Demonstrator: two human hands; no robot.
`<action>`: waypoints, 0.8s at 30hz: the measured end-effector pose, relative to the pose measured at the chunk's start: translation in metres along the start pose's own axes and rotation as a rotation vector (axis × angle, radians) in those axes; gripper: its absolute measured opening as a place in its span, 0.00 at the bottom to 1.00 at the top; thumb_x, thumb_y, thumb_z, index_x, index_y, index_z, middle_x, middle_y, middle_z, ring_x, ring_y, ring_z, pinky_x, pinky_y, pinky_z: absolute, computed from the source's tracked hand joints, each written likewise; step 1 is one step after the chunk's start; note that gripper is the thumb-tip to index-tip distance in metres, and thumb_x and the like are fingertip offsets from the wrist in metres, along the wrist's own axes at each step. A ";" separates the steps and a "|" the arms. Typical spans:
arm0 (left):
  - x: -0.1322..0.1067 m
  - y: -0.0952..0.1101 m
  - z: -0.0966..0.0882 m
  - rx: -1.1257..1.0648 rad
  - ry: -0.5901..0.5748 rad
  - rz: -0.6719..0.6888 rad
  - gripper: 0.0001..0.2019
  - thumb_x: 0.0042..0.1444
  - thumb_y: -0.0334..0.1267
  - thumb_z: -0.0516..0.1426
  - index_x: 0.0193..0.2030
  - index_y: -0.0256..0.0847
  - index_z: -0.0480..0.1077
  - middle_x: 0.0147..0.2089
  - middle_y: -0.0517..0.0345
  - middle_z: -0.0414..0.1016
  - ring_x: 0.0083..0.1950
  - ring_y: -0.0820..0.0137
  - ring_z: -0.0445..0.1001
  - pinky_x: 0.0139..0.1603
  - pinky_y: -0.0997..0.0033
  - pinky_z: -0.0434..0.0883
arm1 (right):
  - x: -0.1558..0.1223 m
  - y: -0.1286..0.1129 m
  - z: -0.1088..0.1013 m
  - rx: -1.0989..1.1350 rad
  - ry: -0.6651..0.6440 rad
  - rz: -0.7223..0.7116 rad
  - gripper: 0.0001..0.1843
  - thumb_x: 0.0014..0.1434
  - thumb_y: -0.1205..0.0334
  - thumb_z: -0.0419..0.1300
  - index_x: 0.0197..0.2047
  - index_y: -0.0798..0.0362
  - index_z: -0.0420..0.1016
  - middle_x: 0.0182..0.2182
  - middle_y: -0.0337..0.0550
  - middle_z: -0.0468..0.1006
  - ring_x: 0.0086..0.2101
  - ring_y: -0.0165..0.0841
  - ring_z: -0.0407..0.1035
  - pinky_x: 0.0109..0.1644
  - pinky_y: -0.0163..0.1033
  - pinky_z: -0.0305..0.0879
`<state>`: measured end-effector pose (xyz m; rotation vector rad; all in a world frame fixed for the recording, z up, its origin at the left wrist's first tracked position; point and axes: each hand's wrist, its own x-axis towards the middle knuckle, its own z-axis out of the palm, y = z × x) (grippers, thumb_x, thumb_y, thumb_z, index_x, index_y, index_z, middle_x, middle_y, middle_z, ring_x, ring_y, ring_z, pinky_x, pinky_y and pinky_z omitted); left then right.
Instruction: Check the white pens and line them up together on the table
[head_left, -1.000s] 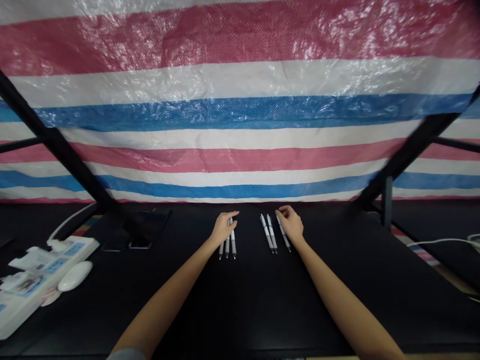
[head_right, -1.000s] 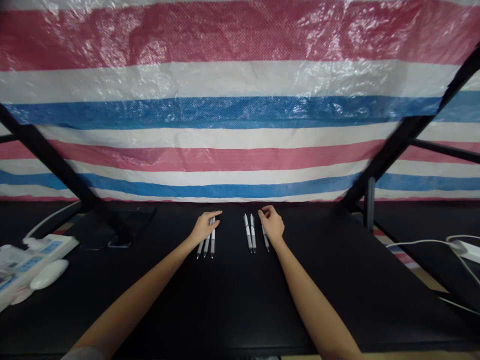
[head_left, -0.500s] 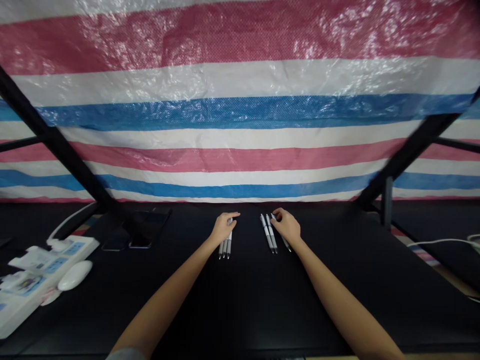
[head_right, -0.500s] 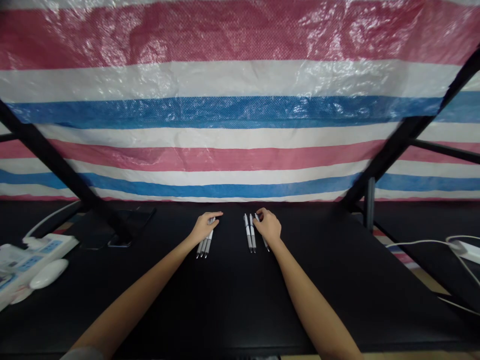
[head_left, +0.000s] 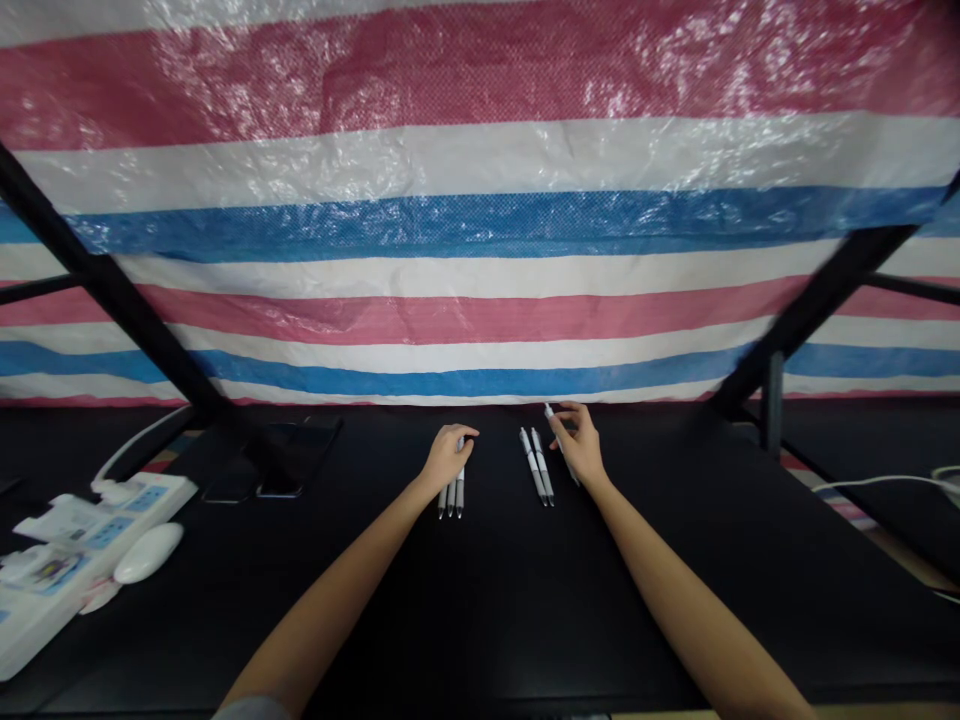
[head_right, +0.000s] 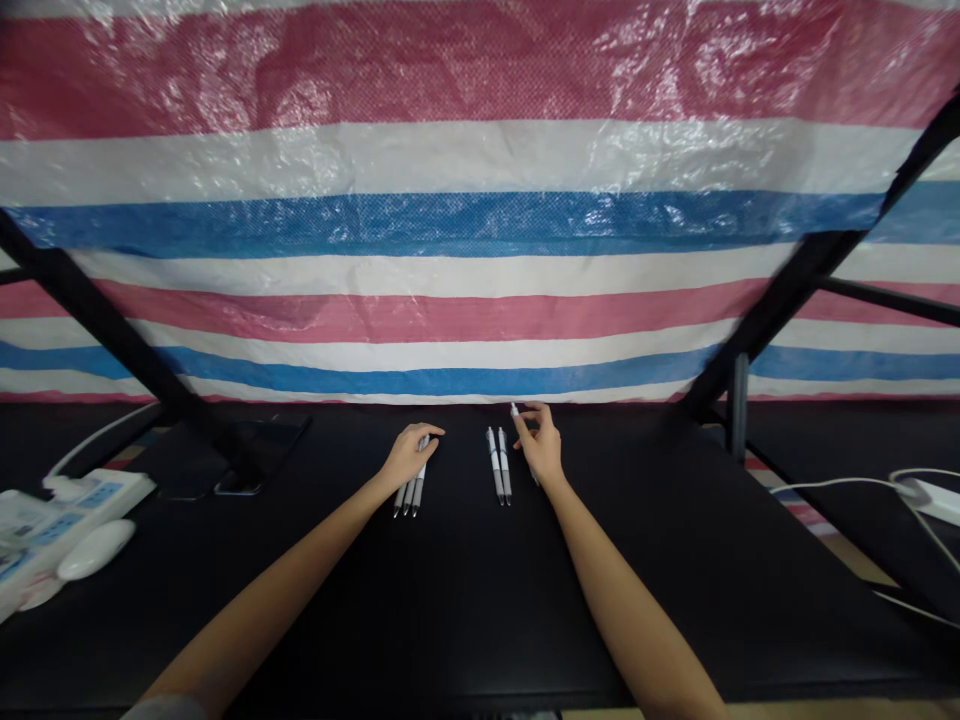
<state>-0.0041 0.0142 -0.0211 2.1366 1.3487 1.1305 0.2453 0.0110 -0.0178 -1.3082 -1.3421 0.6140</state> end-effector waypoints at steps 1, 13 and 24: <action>0.000 0.000 0.000 0.000 -0.001 0.003 0.11 0.51 0.26 0.54 0.37 0.43 0.75 0.39 0.55 0.77 0.44 0.64 0.71 0.50 0.62 0.65 | 0.000 0.000 0.001 0.025 -0.027 -0.014 0.26 0.51 0.45 0.57 0.48 0.51 0.62 0.38 0.45 0.74 0.18 0.26 0.66 0.23 0.35 0.62; 0.000 0.003 -0.001 -0.053 0.021 -0.026 0.11 0.51 0.27 0.55 0.38 0.44 0.75 0.39 0.55 0.77 0.44 0.64 0.72 0.50 0.62 0.66 | -0.006 -0.013 0.000 -0.382 -0.203 -0.343 0.17 0.53 0.65 0.53 0.47 0.51 0.69 0.34 0.42 0.77 0.32 0.33 0.70 0.38 0.39 0.65; -0.001 0.015 -0.006 -0.187 0.010 0.102 0.11 0.52 0.35 0.59 0.44 0.43 0.74 0.38 0.55 0.79 0.43 0.65 0.74 0.49 0.63 0.67 | -0.020 -0.034 0.010 -0.690 -0.390 -0.747 0.17 0.65 0.63 0.46 0.51 0.49 0.72 0.45 0.45 0.77 0.41 0.36 0.69 0.42 0.41 0.59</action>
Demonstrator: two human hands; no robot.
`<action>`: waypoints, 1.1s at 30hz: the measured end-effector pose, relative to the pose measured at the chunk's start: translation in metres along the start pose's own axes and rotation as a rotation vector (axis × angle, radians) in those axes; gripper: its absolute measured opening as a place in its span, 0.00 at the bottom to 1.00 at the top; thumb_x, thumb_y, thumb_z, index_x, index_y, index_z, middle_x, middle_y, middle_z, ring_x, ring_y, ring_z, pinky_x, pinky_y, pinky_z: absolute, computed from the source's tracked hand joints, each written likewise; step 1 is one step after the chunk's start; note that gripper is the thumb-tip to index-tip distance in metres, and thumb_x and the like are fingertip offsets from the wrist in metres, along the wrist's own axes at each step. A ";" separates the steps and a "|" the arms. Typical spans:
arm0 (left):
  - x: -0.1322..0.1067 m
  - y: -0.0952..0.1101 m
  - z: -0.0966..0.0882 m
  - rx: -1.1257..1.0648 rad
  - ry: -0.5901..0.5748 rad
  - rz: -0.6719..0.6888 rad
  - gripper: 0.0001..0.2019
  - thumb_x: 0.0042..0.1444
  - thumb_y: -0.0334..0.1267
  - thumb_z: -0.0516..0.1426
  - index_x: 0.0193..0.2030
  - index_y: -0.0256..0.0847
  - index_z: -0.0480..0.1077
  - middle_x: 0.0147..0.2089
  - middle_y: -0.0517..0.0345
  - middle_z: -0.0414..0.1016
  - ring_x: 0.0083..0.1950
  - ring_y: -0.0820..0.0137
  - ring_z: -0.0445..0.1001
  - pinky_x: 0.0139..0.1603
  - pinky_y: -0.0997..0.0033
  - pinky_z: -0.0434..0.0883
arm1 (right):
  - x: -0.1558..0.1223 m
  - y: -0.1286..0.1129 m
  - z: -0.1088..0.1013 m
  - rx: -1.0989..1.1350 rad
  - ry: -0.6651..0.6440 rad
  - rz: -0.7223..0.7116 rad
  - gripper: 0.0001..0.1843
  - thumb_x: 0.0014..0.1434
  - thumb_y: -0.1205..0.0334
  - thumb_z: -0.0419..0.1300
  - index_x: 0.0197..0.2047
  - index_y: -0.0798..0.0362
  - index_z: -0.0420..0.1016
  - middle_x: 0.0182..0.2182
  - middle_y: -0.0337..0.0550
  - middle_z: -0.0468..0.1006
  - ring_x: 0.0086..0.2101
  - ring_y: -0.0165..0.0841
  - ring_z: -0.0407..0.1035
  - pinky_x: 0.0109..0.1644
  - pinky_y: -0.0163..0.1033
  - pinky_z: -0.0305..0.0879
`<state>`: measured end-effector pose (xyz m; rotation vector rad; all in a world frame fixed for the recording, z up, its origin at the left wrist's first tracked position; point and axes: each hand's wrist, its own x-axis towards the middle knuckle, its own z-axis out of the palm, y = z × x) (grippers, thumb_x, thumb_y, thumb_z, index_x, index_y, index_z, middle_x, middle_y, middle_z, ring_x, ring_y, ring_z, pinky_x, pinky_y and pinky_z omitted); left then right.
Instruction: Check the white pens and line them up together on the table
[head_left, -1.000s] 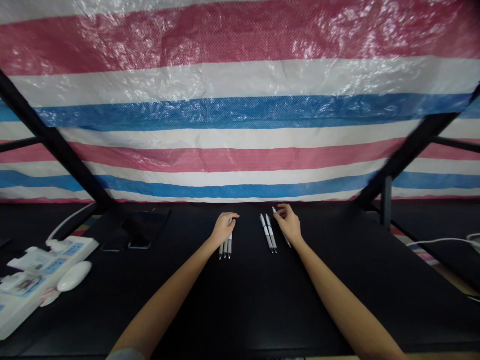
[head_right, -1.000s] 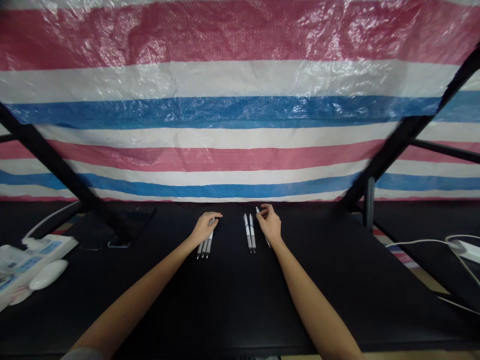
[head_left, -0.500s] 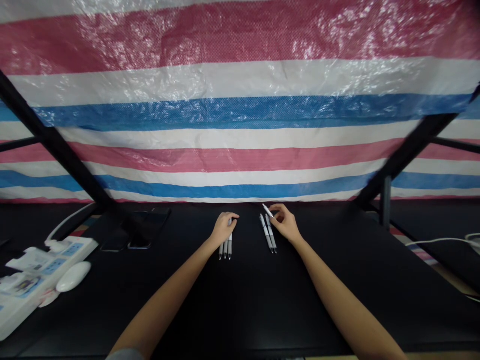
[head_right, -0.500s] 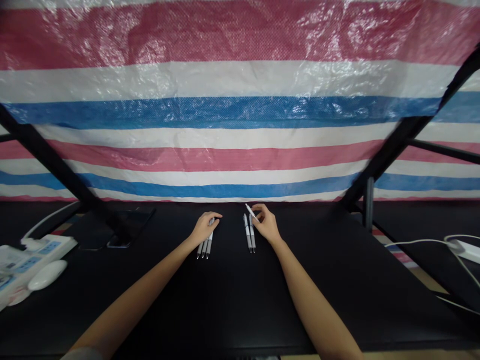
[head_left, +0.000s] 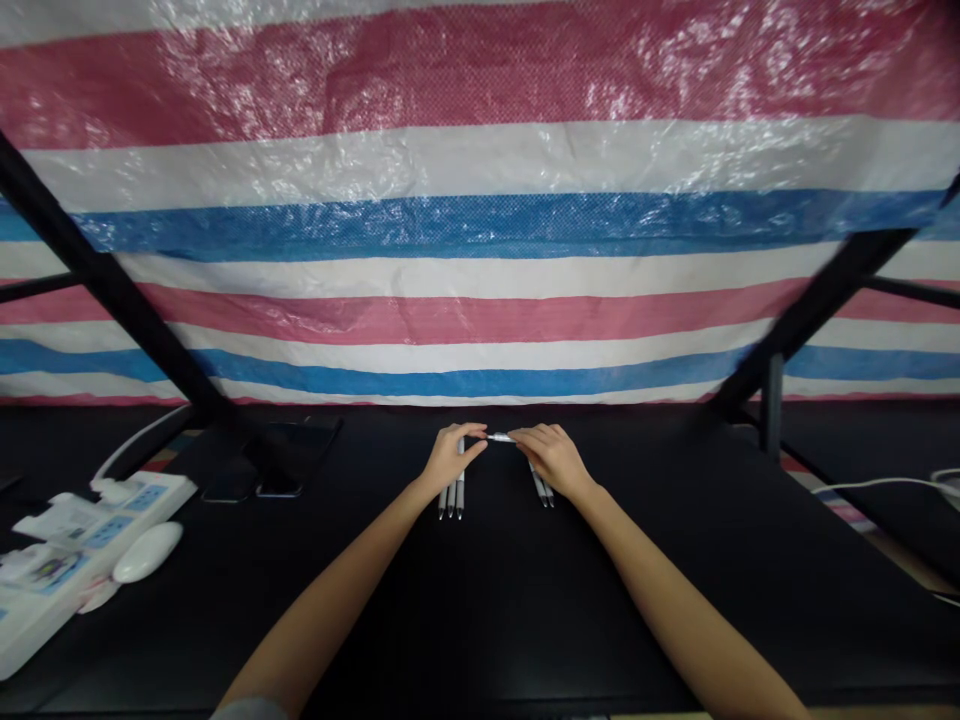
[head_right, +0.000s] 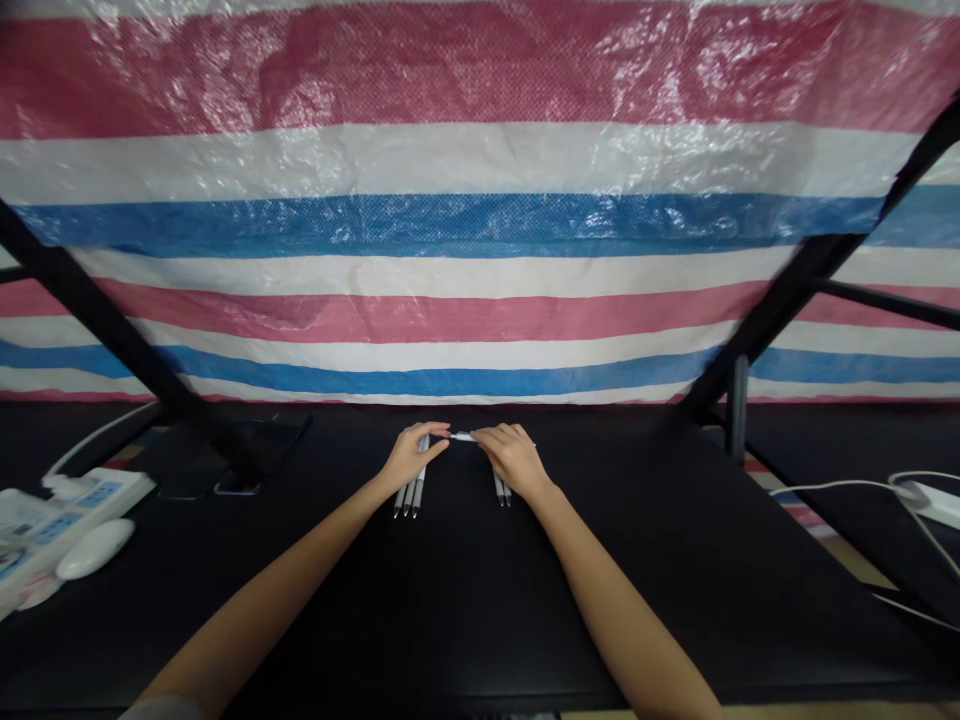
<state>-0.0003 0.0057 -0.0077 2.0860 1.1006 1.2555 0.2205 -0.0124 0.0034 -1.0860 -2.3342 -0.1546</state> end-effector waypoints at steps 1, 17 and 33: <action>0.000 0.001 0.000 -0.008 -0.002 0.001 0.10 0.52 0.35 0.59 0.42 0.43 0.74 0.37 0.55 0.79 0.41 0.65 0.75 0.47 0.63 0.67 | 0.001 -0.002 0.000 -0.010 -0.010 -0.012 0.17 0.65 0.63 0.46 0.51 0.49 0.72 0.44 0.45 0.78 0.41 0.36 0.69 0.42 0.41 0.59; 0.002 -0.010 -0.001 -0.132 0.225 -0.172 0.06 0.53 0.38 0.57 0.33 0.38 0.74 0.33 0.54 0.77 0.35 0.68 0.74 0.40 0.69 0.68 | -0.002 0.007 0.008 0.036 0.082 0.151 0.15 0.63 0.55 0.51 0.47 0.51 0.74 0.37 0.46 0.78 0.38 0.36 0.68 0.40 0.40 0.58; 0.002 -0.019 -0.001 0.022 0.278 -0.145 0.09 0.56 0.39 0.54 0.27 0.39 0.66 0.31 0.58 0.67 0.33 0.72 0.68 0.33 0.73 0.64 | -0.004 0.012 0.011 0.166 0.077 0.194 0.15 0.63 0.52 0.51 0.43 0.48 0.76 0.37 0.43 0.80 0.38 0.37 0.66 0.42 0.43 0.57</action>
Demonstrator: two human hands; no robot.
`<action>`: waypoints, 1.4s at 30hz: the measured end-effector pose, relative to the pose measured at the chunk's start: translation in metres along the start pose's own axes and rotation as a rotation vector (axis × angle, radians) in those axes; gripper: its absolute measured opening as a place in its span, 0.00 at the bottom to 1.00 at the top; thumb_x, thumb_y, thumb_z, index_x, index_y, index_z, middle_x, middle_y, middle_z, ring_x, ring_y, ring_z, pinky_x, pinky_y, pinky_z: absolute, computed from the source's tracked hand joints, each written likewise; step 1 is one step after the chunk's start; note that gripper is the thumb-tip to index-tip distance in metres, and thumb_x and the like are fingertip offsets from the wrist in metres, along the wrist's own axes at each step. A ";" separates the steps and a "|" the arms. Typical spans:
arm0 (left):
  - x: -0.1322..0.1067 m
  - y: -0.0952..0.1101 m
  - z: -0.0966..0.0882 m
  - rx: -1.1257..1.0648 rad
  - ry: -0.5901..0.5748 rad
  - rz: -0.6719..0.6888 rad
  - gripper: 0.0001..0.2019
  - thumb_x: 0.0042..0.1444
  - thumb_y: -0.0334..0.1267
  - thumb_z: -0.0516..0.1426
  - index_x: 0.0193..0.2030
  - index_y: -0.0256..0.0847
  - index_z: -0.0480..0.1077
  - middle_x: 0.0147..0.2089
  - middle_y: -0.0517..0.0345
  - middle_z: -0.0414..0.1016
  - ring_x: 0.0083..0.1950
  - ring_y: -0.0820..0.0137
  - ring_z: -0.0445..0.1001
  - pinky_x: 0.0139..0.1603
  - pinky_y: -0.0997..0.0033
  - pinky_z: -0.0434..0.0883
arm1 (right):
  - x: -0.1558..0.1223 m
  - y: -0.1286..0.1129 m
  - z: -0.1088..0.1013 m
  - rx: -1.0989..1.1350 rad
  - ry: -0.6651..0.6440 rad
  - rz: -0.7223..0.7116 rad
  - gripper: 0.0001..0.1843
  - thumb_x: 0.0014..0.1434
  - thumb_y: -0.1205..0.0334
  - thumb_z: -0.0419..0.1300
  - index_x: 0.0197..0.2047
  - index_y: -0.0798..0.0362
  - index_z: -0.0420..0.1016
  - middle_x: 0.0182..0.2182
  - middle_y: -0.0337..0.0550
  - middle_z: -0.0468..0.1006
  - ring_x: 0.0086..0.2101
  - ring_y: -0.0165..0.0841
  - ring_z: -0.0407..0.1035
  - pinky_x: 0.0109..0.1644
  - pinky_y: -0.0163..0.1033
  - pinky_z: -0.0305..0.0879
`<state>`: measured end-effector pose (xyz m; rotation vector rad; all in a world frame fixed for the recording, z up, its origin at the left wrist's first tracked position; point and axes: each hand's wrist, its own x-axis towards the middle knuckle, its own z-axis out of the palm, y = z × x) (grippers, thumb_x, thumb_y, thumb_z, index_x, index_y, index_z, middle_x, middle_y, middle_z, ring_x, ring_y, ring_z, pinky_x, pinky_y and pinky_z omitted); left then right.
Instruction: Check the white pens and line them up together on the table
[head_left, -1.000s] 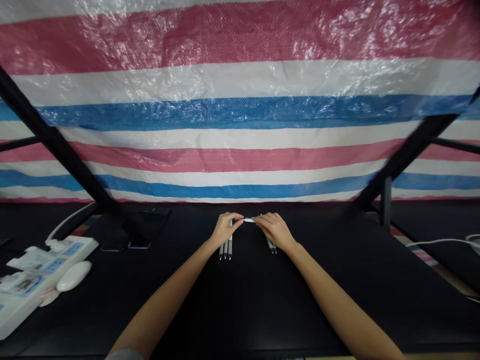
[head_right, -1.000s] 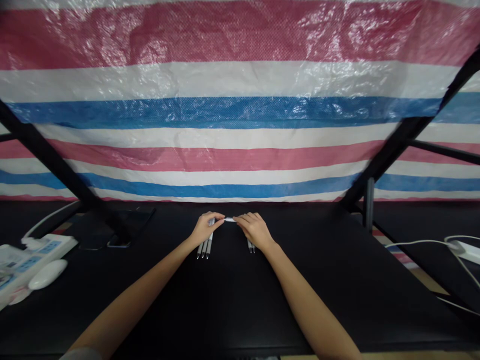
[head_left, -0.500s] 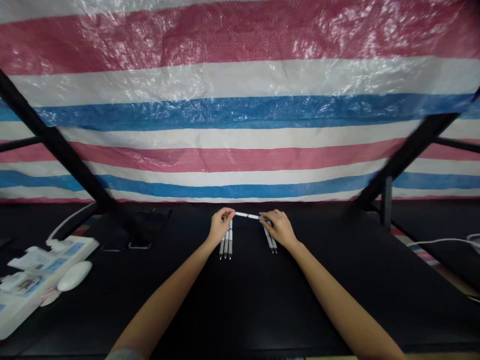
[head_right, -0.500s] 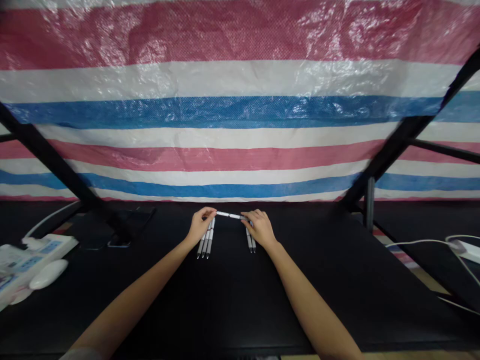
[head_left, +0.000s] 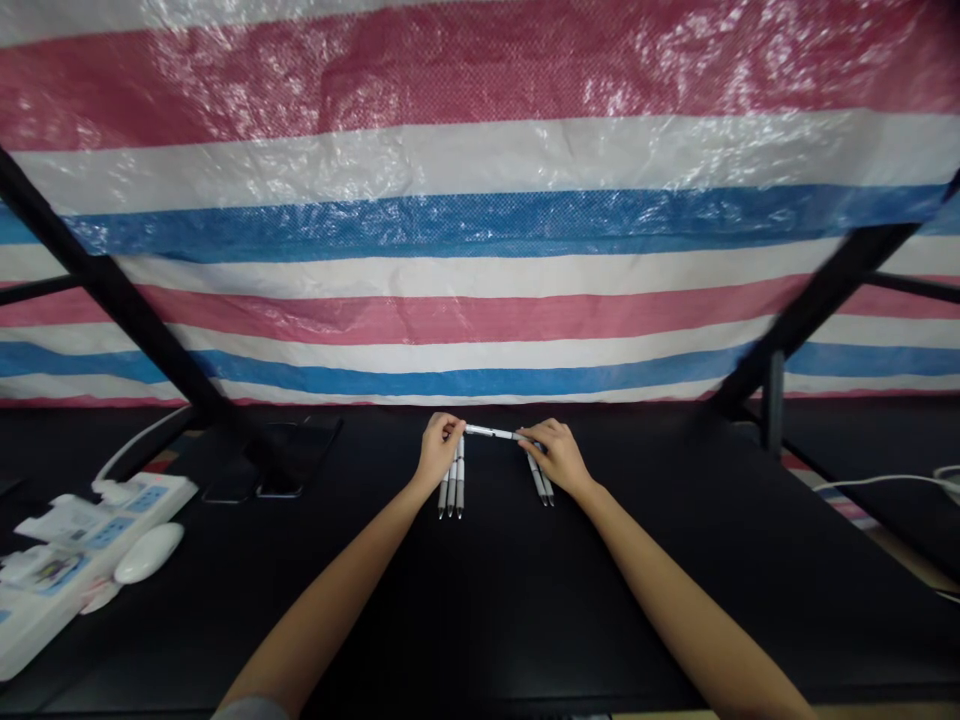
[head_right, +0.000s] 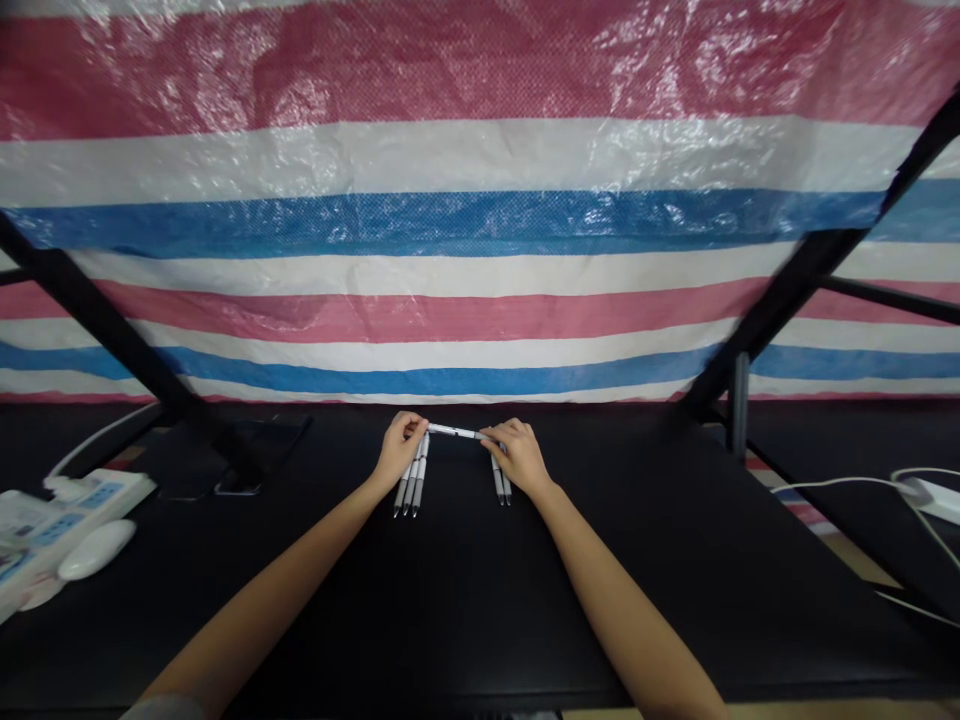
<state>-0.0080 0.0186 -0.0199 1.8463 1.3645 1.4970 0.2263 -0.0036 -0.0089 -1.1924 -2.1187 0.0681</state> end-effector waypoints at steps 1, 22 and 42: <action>0.000 0.000 0.000 0.016 0.004 0.006 0.10 0.56 0.39 0.53 0.26 0.39 0.66 0.30 0.58 0.66 0.33 0.72 0.68 0.33 0.73 0.64 | 0.000 0.000 0.000 -0.002 -0.002 -0.002 0.15 0.63 0.52 0.51 0.43 0.48 0.76 0.37 0.44 0.80 0.38 0.37 0.66 0.41 0.42 0.57; -0.001 0.006 0.000 0.038 -0.106 0.104 0.06 0.55 0.40 0.56 0.32 0.41 0.71 0.38 0.53 0.72 0.43 0.65 0.70 0.46 0.64 0.66 | 0.000 0.001 0.000 0.011 0.024 0.027 0.15 0.63 0.53 0.51 0.43 0.49 0.76 0.37 0.44 0.79 0.38 0.38 0.66 0.42 0.43 0.58; -0.001 0.008 -0.001 0.002 -0.104 0.058 0.07 0.56 0.40 0.55 0.32 0.41 0.70 0.37 0.55 0.74 0.41 0.67 0.70 0.44 0.67 0.65 | 0.000 0.005 0.001 0.048 0.051 0.032 0.15 0.63 0.53 0.51 0.42 0.48 0.77 0.37 0.45 0.79 0.38 0.39 0.67 0.44 0.45 0.60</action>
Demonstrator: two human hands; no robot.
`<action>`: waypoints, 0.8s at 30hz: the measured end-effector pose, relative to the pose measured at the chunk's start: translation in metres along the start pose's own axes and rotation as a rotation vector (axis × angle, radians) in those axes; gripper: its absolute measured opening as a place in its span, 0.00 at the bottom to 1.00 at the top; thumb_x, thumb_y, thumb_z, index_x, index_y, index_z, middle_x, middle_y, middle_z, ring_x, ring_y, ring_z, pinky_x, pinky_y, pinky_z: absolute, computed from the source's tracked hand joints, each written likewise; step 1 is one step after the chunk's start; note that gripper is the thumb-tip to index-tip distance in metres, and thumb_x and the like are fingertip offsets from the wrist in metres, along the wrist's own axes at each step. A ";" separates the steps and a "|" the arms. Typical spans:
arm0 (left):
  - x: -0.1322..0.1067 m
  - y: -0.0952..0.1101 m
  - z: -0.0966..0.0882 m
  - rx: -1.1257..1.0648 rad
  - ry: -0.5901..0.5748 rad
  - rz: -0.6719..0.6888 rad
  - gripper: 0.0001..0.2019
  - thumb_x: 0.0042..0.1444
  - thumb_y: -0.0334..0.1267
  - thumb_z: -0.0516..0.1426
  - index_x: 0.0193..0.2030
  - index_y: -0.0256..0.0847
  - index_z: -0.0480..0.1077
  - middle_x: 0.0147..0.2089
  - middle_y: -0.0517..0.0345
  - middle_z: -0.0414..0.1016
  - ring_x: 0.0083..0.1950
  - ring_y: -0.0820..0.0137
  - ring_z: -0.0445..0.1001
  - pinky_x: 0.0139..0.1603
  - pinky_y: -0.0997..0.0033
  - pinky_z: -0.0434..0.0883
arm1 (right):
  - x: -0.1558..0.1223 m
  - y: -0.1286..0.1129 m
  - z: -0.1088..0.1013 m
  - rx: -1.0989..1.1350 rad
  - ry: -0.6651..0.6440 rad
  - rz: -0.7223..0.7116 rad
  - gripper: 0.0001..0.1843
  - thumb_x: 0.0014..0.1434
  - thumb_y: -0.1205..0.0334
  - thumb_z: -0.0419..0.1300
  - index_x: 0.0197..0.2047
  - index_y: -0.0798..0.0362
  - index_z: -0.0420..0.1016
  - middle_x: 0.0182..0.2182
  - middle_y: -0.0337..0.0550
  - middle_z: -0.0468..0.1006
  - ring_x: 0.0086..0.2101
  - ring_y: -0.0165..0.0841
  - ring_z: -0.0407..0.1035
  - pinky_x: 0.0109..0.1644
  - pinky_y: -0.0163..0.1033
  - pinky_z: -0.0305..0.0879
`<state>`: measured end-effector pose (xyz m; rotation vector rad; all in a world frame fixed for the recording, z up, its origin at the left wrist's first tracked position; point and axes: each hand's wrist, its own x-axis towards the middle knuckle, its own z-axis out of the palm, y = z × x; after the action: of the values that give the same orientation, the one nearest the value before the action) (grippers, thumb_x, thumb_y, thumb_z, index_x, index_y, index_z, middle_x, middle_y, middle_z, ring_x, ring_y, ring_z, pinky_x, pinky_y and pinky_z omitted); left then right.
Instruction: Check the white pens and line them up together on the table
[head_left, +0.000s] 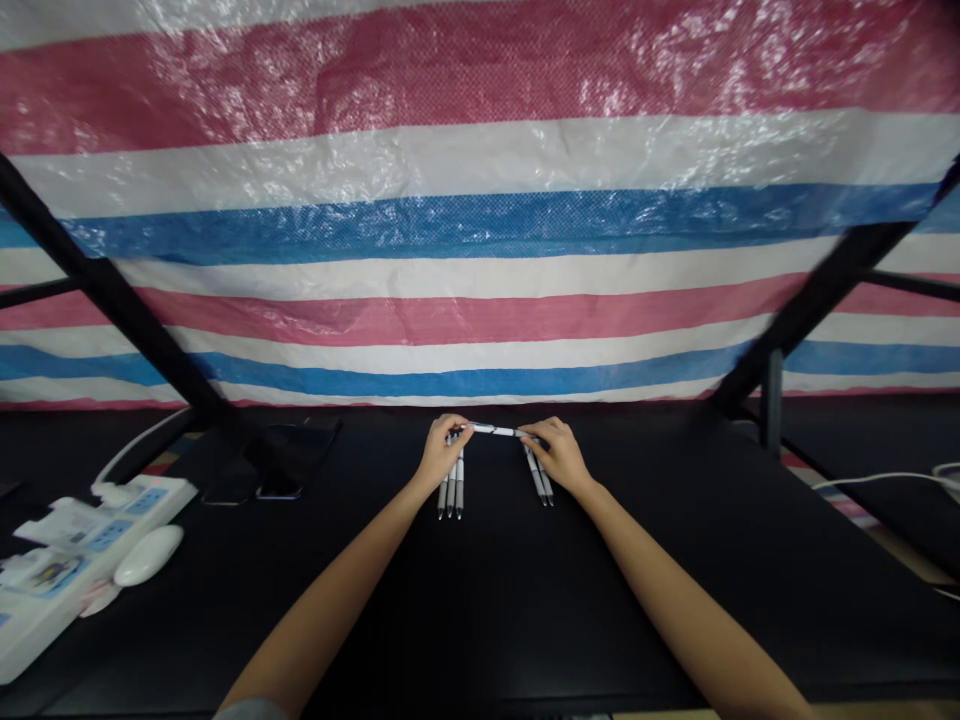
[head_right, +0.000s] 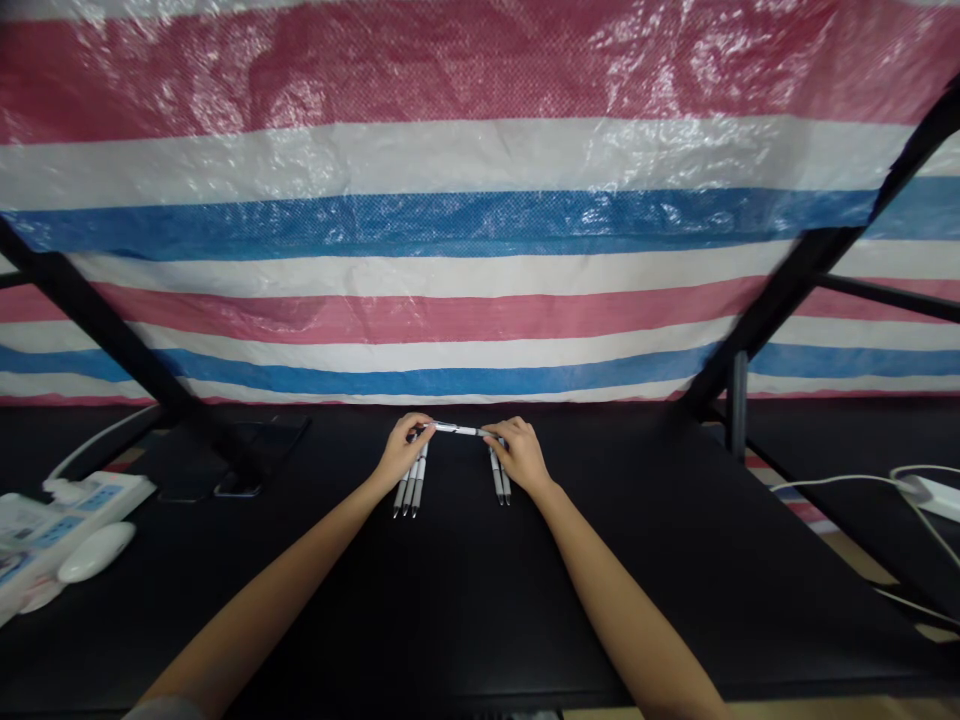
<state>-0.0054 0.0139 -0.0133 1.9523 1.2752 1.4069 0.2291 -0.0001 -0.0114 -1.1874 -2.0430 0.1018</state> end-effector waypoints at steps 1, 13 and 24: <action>0.000 0.001 0.000 0.004 0.002 0.004 0.08 0.56 0.40 0.54 0.29 0.41 0.70 0.36 0.55 0.73 0.41 0.67 0.70 0.44 0.67 0.65 | 0.000 0.000 0.000 0.002 -0.005 -0.003 0.15 0.62 0.53 0.51 0.42 0.49 0.76 0.37 0.44 0.79 0.38 0.39 0.67 0.44 0.45 0.60; -0.001 0.001 0.000 0.033 0.026 -0.036 0.07 0.55 0.41 0.56 0.32 0.41 0.70 0.36 0.56 0.73 0.39 0.68 0.70 0.43 0.67 0.65 | 0.000 0.002 0.002 -0.001 0.019 0.008 0.14 0.62 0.54 0.53 0.42 0.49 0.76 0.37 0.45 0.79 0.38 0.39 0.67 0.44 0.45 0.60; -0.001 0.003 -0.001 0.021 0.024 0.041 0.03 0.52 0.37 0.58 0.30 0.42 0.71 0.36 0.55 0.72 0.42 0.66 0.70 0.46 0.64 0.66 | 0.000 0.000 0.001 0.010 -0.003 -0.011 0.15 0.62 0.53 0.52 0.43 0.48 0.77 0.37 0.45 0.79 0.38 0.39 0.67 0.44 0.45 0.61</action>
<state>-0.0054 0.0117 -0.0107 1.9912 1.2722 1.4469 0.2289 0.0002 -0.0123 -1.1710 -2.0491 0.1081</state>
